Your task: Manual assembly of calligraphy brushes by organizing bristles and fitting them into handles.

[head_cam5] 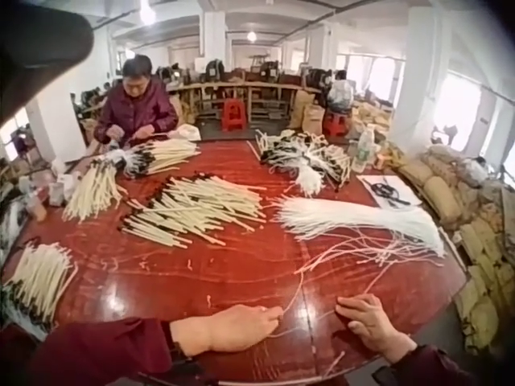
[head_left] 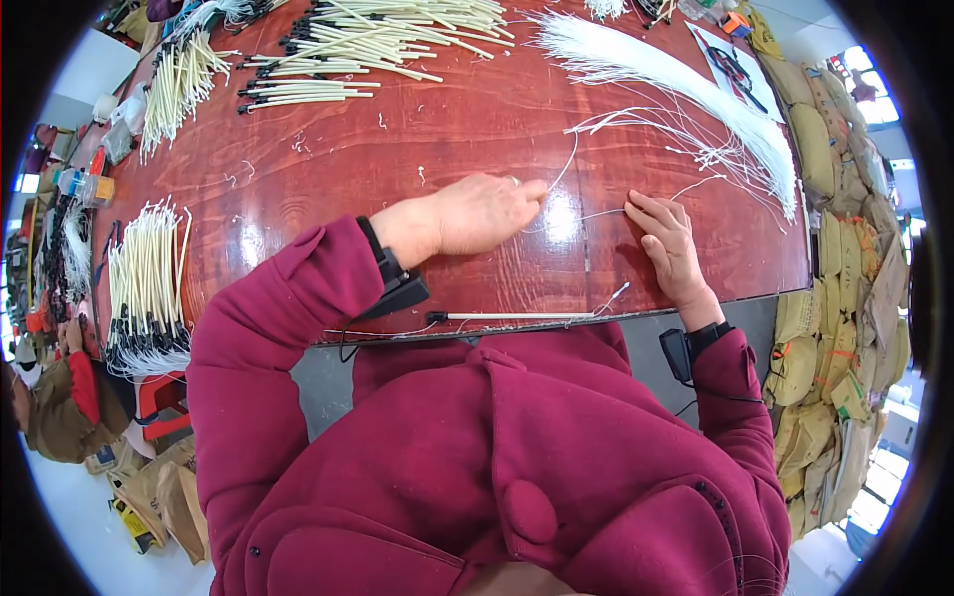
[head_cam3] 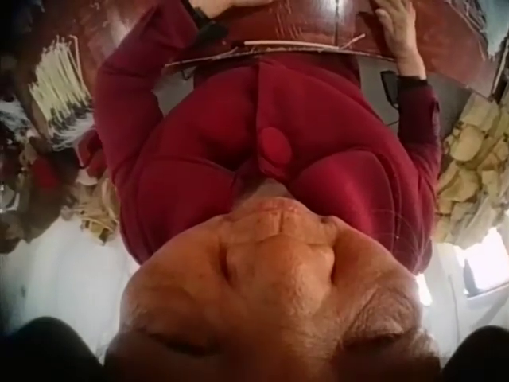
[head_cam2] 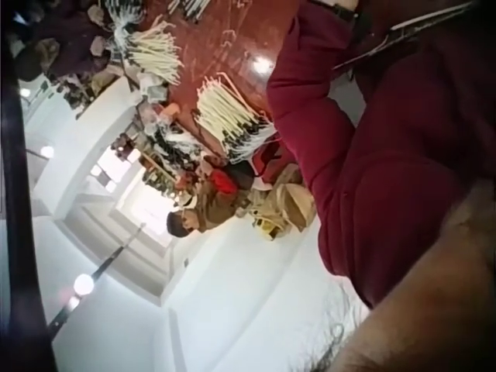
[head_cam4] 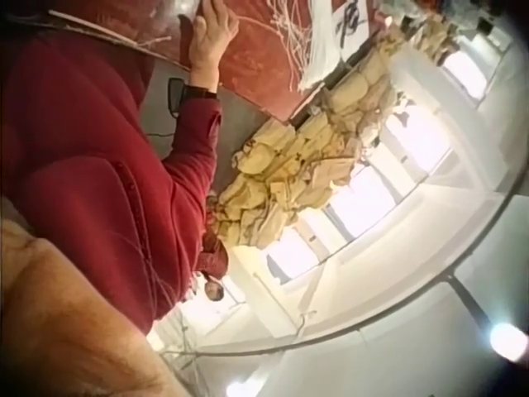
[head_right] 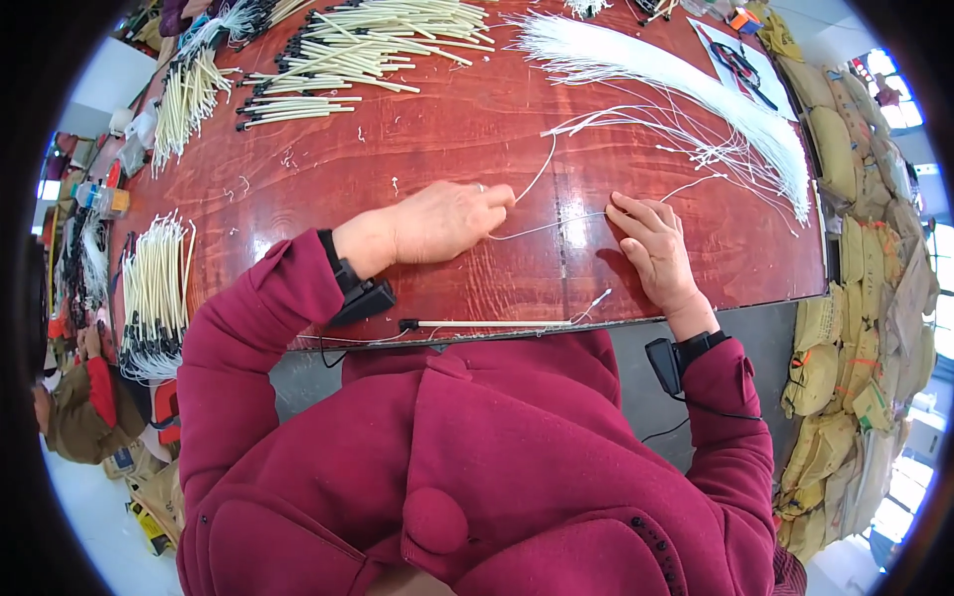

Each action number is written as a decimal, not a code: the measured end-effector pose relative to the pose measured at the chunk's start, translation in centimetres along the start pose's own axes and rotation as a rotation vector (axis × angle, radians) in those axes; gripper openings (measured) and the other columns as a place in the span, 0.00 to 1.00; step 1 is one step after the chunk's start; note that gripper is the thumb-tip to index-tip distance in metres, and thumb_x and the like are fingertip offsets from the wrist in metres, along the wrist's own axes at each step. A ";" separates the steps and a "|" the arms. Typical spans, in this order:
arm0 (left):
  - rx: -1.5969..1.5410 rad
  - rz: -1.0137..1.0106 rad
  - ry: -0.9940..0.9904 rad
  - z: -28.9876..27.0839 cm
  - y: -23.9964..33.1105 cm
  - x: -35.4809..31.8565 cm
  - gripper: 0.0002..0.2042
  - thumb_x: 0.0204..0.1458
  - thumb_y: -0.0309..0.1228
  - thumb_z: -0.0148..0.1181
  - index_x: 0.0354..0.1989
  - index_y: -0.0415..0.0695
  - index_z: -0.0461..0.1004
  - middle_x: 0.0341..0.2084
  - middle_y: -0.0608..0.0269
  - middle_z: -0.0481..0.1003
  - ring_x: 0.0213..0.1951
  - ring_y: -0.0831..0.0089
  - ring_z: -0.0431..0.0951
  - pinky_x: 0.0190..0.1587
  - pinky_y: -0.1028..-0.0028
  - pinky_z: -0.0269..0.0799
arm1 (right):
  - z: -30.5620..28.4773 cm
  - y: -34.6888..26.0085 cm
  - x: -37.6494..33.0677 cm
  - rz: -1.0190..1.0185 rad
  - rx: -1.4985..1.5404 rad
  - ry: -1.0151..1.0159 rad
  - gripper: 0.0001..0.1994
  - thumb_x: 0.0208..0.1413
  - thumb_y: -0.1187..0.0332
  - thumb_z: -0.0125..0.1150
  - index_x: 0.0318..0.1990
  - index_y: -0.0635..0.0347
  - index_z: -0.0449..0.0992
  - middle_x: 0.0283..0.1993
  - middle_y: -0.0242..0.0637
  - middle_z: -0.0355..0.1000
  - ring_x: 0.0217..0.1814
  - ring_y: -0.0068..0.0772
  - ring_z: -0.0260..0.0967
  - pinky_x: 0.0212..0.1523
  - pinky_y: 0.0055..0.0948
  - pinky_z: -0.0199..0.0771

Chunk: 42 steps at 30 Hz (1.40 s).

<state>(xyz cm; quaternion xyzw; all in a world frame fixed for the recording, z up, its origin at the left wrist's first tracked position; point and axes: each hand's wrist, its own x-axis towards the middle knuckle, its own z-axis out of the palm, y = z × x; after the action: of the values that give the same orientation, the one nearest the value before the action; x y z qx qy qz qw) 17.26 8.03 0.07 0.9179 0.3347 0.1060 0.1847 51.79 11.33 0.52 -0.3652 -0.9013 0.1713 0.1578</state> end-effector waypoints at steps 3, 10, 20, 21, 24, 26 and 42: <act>-0.044 -0.067 -0.044 0.1 1.2 -0.8 0.11 0.51 0.32 0.65 0.39 0.42 0.72 0.41 0.54 0.72 0.38 0.52 0.79 0.38 0.55 0.75 | 0.0 0.1 0.3 0.002 0.020 -0.003 0.27 0.69 0.49 0.46 0.59 0.62 0.78 0.68 0.40 0.69 0.66 0.46 0.62 0.70 0.43 0.55; -0.175 -0.263 0.274 -2.2 0.1 2.3 0.17 0.52 0.39 0.68 0.40 0.38 0.74 0.41 0.50 0.74 0.41 0.50 0.80 0.41 0.53 0.77 | 0.2 0.0 -0.1 0.022 0.012 0.029 0.23 0.66 0.54 0.51 0.58 0.60 0.79 0.66 0.39 0.71 0.65 0.46 0.63 0.69 0.43 0.57; -0.029 -0.590 0.309 0.2 -4.0 12.4 0.15 0.54 0.37 0.65 0.39 0.36 0.76 0.44 0.41 0.75 0.43 0.43 0.81 0.45 0.51 0.77 | -0.5 -1.0 0.2 0.033 -0.097 -0.003 0.25 0.67 0.54 0.50 0.61 0.63 0.75 0.67 0.44 0.69 0.65 0.51 0.62 0.67 0.45 0.59; -0.006 -0.593 0.290 0.4 -4.2 12.5 0.13 0.53 0.35 0.65 0.40 0.36 0.76 0.43 0.41 0.76 0.43 0.44 0.82 0.45 0.52 0.78 | -0.6 -0.6 0.6 0.037 -0.099 0.001 0.25 0.67 0.54 0.50 0.61 0.63 0.75 0.67 0.44 0.69 0.65 0.51 0.62 0.67 0.45 0.59; -0.051 -0.587 0.333 0.4 -4.6 13.2 0.11 0.53 0.31 0.63 0.39 0.37 0.76 0.39 0.41 0.78 0.42 0.44 0.83 0.45 0.54 0.79 | -1.2 1.1 2.9 0.009 -0.110 0.125 0.22 0.64 0.60 0.58 0.60 0.64 0.76 0.64 0.45 0.70 0.63 0.51 0.65 0.65 0.43 0.63; -0.200 -0.612 0.436 0.6 -5.3 13.2 0.08 0.53 0.28 0.60 0.37 0.37 0.76 0.33 0.43 0.80 0.39 0.46 0.83 0.44 0.54 0.79 | -1.5 0.9 5.6 -0.019 -0.118 0.171 0.21 0.62 0.63 0.60 0.60 0.62 0.76 0.62 0.45 0.71 0.61 0.50 0.66 0.64 0.42 0.65; -0.617 -0.365 0.642 0.8 -4.9 9.5 0.16 0.51 0.19 0.63 0.48 0.37 0.68 0.30 0.59 0.77 0.28 0.74 0.79 0.31 0.72 0.76 | 1.7 1.2 15.0 -0.234 -0.161 0.141 0.05 0.51 0.70 0.67 0.36 0.52 0.82 0.36 0.28 0.75 0.45 0.37 0.69 0.49 0.38 0.68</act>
<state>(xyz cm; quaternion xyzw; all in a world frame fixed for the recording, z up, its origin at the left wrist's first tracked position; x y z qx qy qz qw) 21.85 17.51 -1.96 0.6671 0.4836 0.4445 0.3515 41.61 22.49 0.82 -0.2803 -0.9352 0.0527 0.2098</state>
